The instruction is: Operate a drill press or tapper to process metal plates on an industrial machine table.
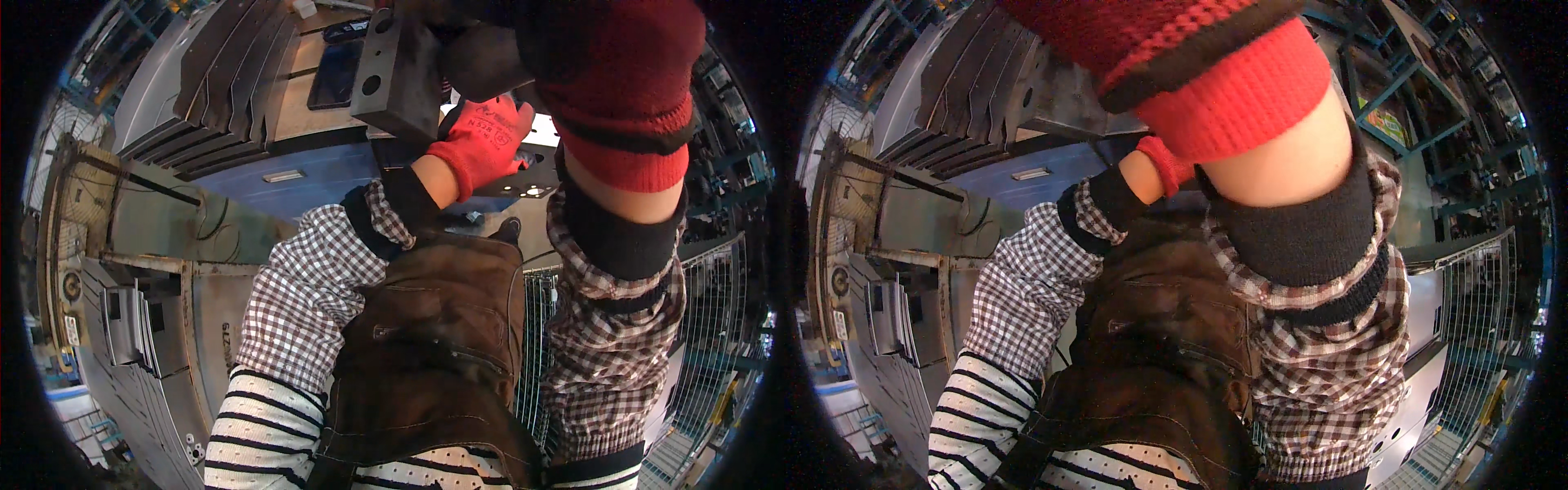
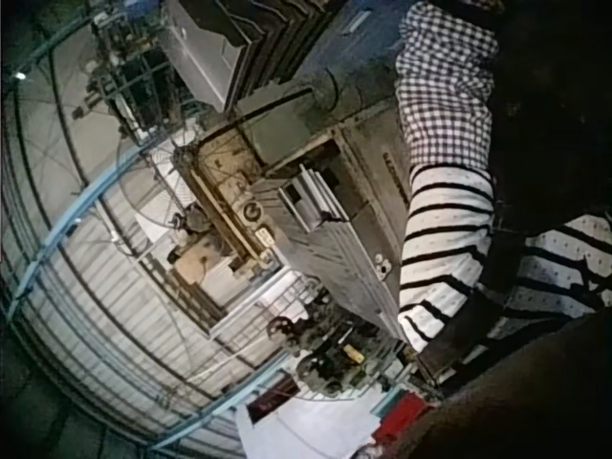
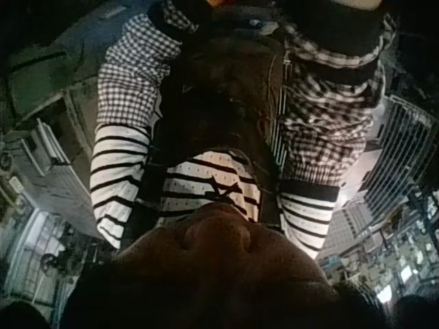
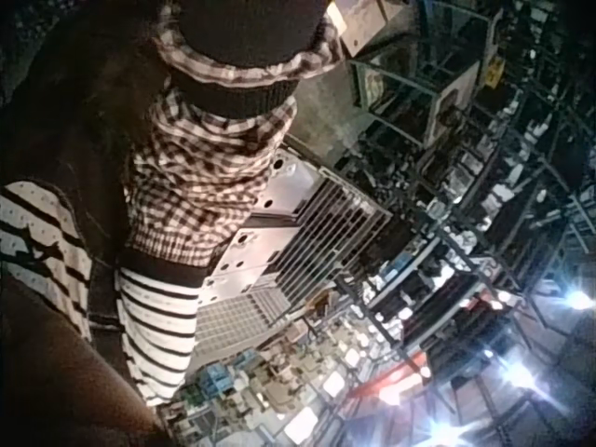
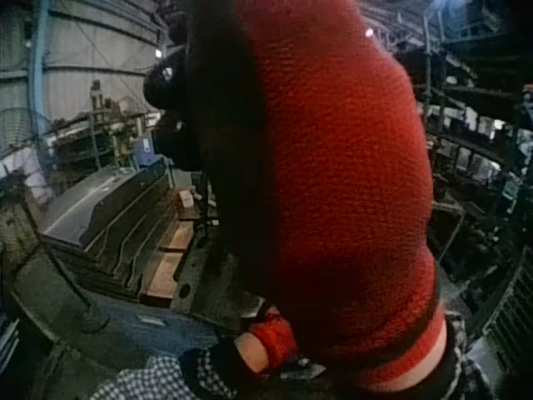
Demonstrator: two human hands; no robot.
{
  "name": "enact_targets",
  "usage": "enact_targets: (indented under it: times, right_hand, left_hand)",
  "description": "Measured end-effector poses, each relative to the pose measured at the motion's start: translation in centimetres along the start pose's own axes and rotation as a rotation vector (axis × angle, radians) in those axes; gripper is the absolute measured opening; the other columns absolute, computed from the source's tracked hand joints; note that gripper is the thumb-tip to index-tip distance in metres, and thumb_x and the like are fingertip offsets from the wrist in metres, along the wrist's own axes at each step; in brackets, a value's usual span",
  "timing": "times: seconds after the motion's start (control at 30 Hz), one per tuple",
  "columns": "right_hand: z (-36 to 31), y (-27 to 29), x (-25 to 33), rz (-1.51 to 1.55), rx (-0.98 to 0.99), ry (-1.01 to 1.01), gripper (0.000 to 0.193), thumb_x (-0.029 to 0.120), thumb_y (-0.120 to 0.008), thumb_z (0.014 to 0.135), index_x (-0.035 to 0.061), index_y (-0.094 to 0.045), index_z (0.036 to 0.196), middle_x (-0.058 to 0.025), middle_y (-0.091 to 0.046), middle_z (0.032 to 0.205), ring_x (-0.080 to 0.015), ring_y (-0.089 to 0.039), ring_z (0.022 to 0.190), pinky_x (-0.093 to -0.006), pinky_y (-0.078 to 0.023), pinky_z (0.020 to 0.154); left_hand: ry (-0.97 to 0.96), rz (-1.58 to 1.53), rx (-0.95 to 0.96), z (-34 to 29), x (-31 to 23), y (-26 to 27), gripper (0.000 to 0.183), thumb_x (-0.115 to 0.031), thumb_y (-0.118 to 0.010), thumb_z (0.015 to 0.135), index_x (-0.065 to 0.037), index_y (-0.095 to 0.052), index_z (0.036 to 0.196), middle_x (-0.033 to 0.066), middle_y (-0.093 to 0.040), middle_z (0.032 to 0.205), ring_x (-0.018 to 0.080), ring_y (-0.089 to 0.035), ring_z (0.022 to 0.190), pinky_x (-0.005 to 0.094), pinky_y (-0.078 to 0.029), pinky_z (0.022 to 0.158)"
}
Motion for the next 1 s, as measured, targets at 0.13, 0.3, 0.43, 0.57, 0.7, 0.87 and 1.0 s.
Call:
enact_targets:
  times: [0.13,0.3,0.43,0.57,0.7,0.87,1.0]
  right_hand:
    - [0.1,-0.3,-0.2,-0.011,0.012,-0.008,0.028,0.015,-0.06,0.082,0.001,-0.059,0.107,-0.0116,-0.061,0.098,-0.0202,-0.059,0.084,-0.0292,-0.047,0.074]
    - [0.0,-0.4,-0.3,-0.023,0.021,-0.015,0.028,0.015,-0.06,0.082,0.0011,-0.059,0.107,-0.0119,-0.061,0.099,-0.0207,-0.058,0.085,-0.0296,-0.046,0.075]
    - [-0.3,-0.4,-0.2,-0.029,0.026,-0.02,0.028,0.015,-0.06,0.082,0.0011,-0.059,0.107,-0.0121,-0.061,0.1,-0.0212,-0.058,0.086,-0.03,-0.046,0.076]
    - [-0.4,-0.4,-0.4,-0.041,0.029,-0.024,0.028,0.015,-0.06,0.082,0.0012,-0.059,0.107,-0.0124,-0.06,0.1,-0.0216,-0.058,0.087,-0.0303,-0.046,0.077]
    - [-0.7,-0.3,-0.5,-0.05,0.029,-0.023,0.028,0.016,-0.059,0.082,0.0013,-0.059,0.107,-0.0126,-0.06,0.101,-0.0221,-0.058,0.087,-0.0307,-0.046,0.078]
    - [-0.8,-0.2,-0.5,-0.063,0.035,-0.026,0.028,0.016,-0.059,0.083,0.0014,-0.059,0.107,-0.0129,-0.06,0.102,-0.0226,-0.058,0.088,-0.0311,-0.045,0.079]
    - [-1.2,-0.1,-0.8,-0.08,0.035,-0.031,0.028,0.016,-0.059,0.083,0.0014,-0.059,0.107,-0.0132,-0.06,0.103,-0.0231,-0.058,0.089,-0.0315,-0.045,0.079]
  left_hand:
    - [0.006,-0.011,-0.064,0.5,0.1,-1.0,0.054,-0.043,-0.075,0.065,-0.007,-0.052,0.097,0.0171,-0.058,0.095,0.033,-0.054,0.097,0.0452,-0.043,0.08]
    - [0.01,-0.105,-0.012,0.3,0.3,-0.8,0.053,-0.042,-0.076,0.064,-0.007,-0.053,0.097,0.0155,-0.059,0.094,0.031,-0.058,0.093,0.0435,-0.045,0.077]
    - [0.021,-0.094,0.025,0.1,0.3,0.2,0.052,-0.041,-0.076,0.064,-0.008,-0.054,0.096,0.0155,-0.059,0.094,0.031,-0.058,0.094,0.0439,-0.044,0.077]
    - [0.04,-0.046,-0.008,0.4,0.5,-1.1,0.053,-0.042,-0.076,0.063,-0.007,-0.054,0.096,0.0157,-0.059,0.095,0.0316,-0.056,0.096,0.0451,-0.044,0.079]
    - [0.014,0.077,-0.097,0.1,0.4,-0.8,0.058,-0.045,-0.075,0.064,-0.007,-0.055,0.103,0.0184,-0.059,0.099,0.034,-0.055,0.1,0.0464,-0.043,0.083]
    - [-0.04,-0.034,0.109,0.6,0.7,-1.1,0.064,-0.049,-0.072,0.066,-0.006,-0.056,0.111,0.0233,-0.055,0.109,0.0375,-0.052,0.105,0.048,-0.041,0.087]
    - [-0.027,0.026,0.074,0.3,0.6,-1.4,0.068,-0.05,-0.07,0.068,-0.005,-0.055,0.116,0.026,-0.051,0.117,0.0394,-0.05,0.109,0.0491,-0.04,0.089]
Point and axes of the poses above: each hand's wrist, its own z-axis towards the middle knuckle, its own y-axis out of the back of the hand, x = y × z, the point moved 4 cm from there along z, towards the middle knuckle
